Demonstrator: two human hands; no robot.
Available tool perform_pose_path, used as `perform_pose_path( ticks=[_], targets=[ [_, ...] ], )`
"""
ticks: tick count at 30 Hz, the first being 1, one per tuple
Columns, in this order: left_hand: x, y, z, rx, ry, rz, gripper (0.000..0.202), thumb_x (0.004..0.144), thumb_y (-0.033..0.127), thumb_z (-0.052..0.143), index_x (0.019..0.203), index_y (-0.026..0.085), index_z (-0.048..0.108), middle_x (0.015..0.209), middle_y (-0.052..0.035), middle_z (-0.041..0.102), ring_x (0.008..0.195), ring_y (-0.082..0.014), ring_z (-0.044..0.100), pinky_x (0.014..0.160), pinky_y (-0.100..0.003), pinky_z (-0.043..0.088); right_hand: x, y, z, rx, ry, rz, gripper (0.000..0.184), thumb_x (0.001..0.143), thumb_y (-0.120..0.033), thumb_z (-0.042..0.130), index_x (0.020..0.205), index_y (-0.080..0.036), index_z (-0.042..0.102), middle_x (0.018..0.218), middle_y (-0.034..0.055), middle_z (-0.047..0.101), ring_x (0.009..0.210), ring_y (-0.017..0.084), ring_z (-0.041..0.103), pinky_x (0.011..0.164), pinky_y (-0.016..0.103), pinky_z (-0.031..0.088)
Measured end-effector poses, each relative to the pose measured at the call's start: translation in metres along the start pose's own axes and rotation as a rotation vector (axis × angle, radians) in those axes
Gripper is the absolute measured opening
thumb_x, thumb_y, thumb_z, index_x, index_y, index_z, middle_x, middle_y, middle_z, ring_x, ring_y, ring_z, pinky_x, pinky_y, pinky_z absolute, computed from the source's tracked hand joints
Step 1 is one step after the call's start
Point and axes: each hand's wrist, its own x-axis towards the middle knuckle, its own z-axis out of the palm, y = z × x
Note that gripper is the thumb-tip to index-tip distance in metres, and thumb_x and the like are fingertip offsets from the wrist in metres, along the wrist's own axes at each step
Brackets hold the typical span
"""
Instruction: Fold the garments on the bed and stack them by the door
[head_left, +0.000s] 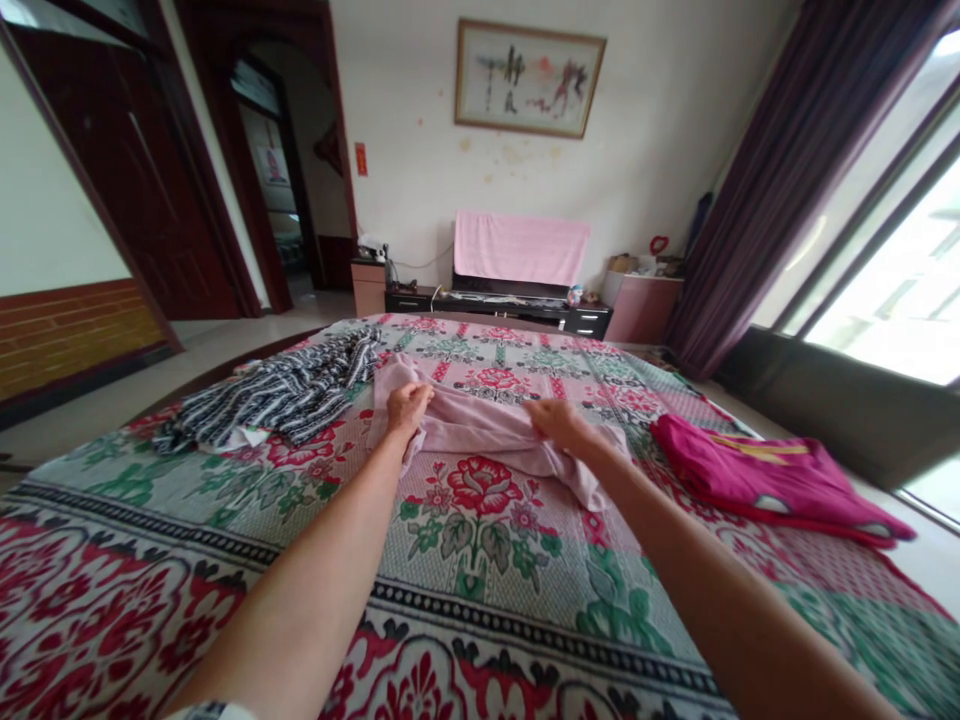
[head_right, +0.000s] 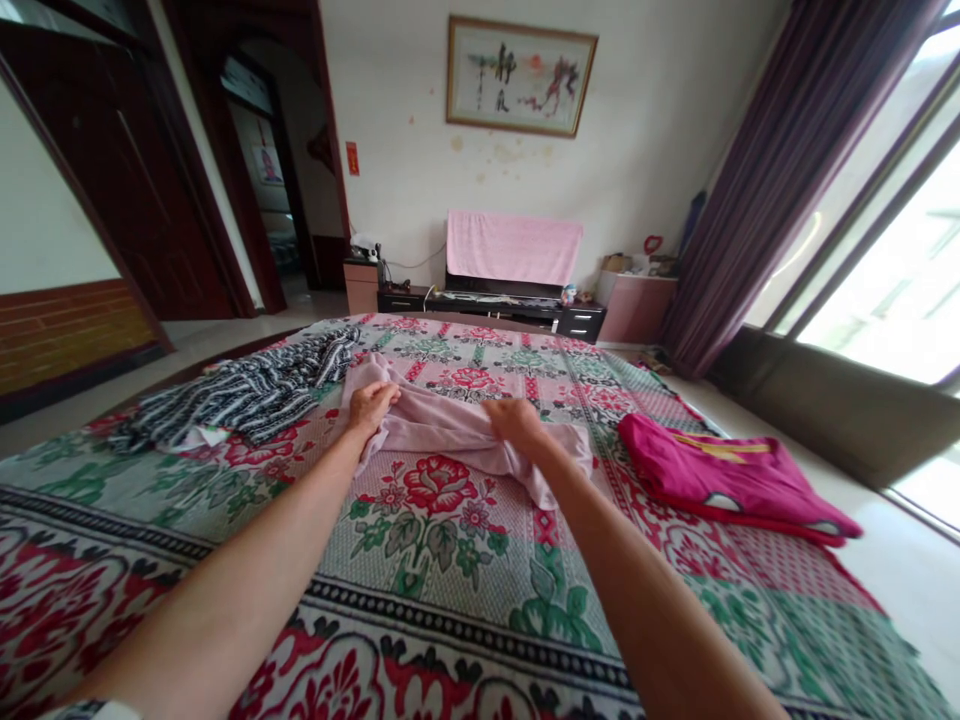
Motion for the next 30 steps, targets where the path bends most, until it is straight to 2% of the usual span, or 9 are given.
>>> perform_pose_path(
  ticks=[4, 6, 8, 10, 14, 18, 23, 26, 30],
  targets=[
    [0.001, -0.003, 0.001, 0.026, -0.01, 0.041, 0.018, 0.068, 0.036, 0.06, 0.065, 0.02, 0.068, 0.066, -0.0039, 0.07, 0.066, -0.0184, 0.065, 0.064, -0.026, 0.046, 0.025, 0.034, -0.059, 0.695, 0.332, 0.236, 0.035, 0.095, -0.038, 0.034, 0.091, -0.017, 0.061, 0.099, 0.0152, 0.065, 0.081, 0.013, 0.063, 0.067, 0.029, 0.047],
    [0.002, -0.005, 0.001, 0.022, -0.013, 0.058, 0.018, 0.068, 0.036, 0.06, 0.064, 0.02, 0.068, 0.065, -0.004, 0.07, 0.066, -0.0183, 0.064, 0.064, -0.026, 0.046, 0.022, 0.04, -0.062, 0.798, 0.438, 0.293, 0.024, 0.09, -0.035, 0.044, 0.106, -0.021, 0.056, 0.116, 0.0142, 0.061, 0.087, 0.014, 0.065, 0.069, 0.029, 0.05],
    [0.003, -0.006, 0.001, 0.007, -0.01, 0.059, 0.017, 0.067, 0.035, 0.061, 0.063, 0.02, 0.068, 0.065, -0.004, 0.07, 0.066, -0.0183, 0.064, 0.064, -0.026, 0.046, 0.012, 0.037, -0.046, 0.804, 0.402, 0.261, 0.035, 0.08, -0.036, 0.058, 0.112, -0.024, 0.055, 0.117, 0.0109, 0.063, 0.089, 0.017, 0.066, 0.07, 0.03, 0.052],
    [0.002, -0.005, 0.001, -0.002, -0.01, 0.045, 0.017, 0.066, 0.035, 0.062, 0.063, 0.02, 0.068, 0.063, -0.0039, 0.07, 0.065, -0.0184, 0.063, 0.064, -0.026, 0.046, 0.001, 0.03, -0.022, 0.719, 0.291, 0.19, 0.043, 0.073, -0.041, 0.066, 0.11, -0.02, 0.059, 0.108, 0.0105, 0.067, 0.088, 0.02, 0.066, 0.071, 0.031, 0.052],
    [0.002, -0.003, 0.001, -0.001, -0.012, 0.022, 0.017, 0.066, 0.035, 0.062, 0.064, 0.02, 0.068, 0.064, -0.0038, 0.07, 0.066, -0.0188, 0.064, 0.066, -0.027, 0.047, -0.016, 0.021, 0.009, 0.337, 0.074, -0.031, 0.031, 0.077, -0.041, 0.06, 0.094, -0.017, 0.069, 0.094, 0.0062, 0.071, 0.085, 0.019, 0.065, 0.077, 0.03, 0.05],
    [0.001, -0.003, 0.0, -0.007, -0.013, 0.015, 0.018, 0.066, 0.036, 0.062, 0.065, 0.019, 0.068, 0.064, -0.0045, 0.07, 0.068, -0.0193, 0.065, 0.067, -0.027, 0.048, -0.023, 0.019, 0.013, 0.061, -0.11, -0.158, 0.026, 0.08, -0.036, 0.057, 0.092, -0.018, 0.071, 0.091, 0.0041, 0.072, 0.083, 0.019, 0.065, 0.077, 0.03, 0.05],
    [-0.006, 0.004, 0.0, 0.004, -0.038, 0.024, 0.019, 0.068, 0.036, 0.06, 0.067, 0.019, 0.069, 0.065, -0.0034, 0.07, 0.068, -0.0182, 0.064, 0.067, -0.026, 0.047, -0.025, 0.014, 0.015, -0.142, -0.136, -0.293, 0.018, 0.078, -0.029, 0.061, 0.088, -0.02, 0.072, 0.093, 0.0042, 0.072, 0.089, 0.02, 0.064, 0.085, 0.032, 0.048],
    [-0.01, 0.016, -0.007, 0.115, -0.17, 0.073, 0.015, 0.065, 0.032, 0.063, 0.067, 0.019, 0.07, 0.065, -0.0012, 0.069, 0.068, -0.0178, 0.062, 0.066, -0.026, 0.046, -0.025, 0.014, 0.018, -0.208, -0.125, -0.34, 0.015, 0.079, -0.029, 0.06, 0.084, -0.02, 0.071, 0.092, 0.0043, 0.071, 0.089, 0.019, 0.063, 0.083, 0.031, 0.048],
    [-0.015, 0.038, -0.03, 0.335, -0.47, 0.104, 0.013, 0.06, 0.027, 0.07, 0.07, 0.019, 0.072, 0.069, -0.0031, 0.07, 0.07, -0.0205, 0.063, 0.063, -0.027, 0.046, -0.025, 0.016, 0.02, -0.235, -0.102, -0.325, 0.016, 0.08, -0.029, 0.059, 0.077, -0.018, 0.07, 0.086, 0.0048, 0.07, 0.084, 0.019, 0.063, 0.077, 0.028, 0.047]
  ],
)
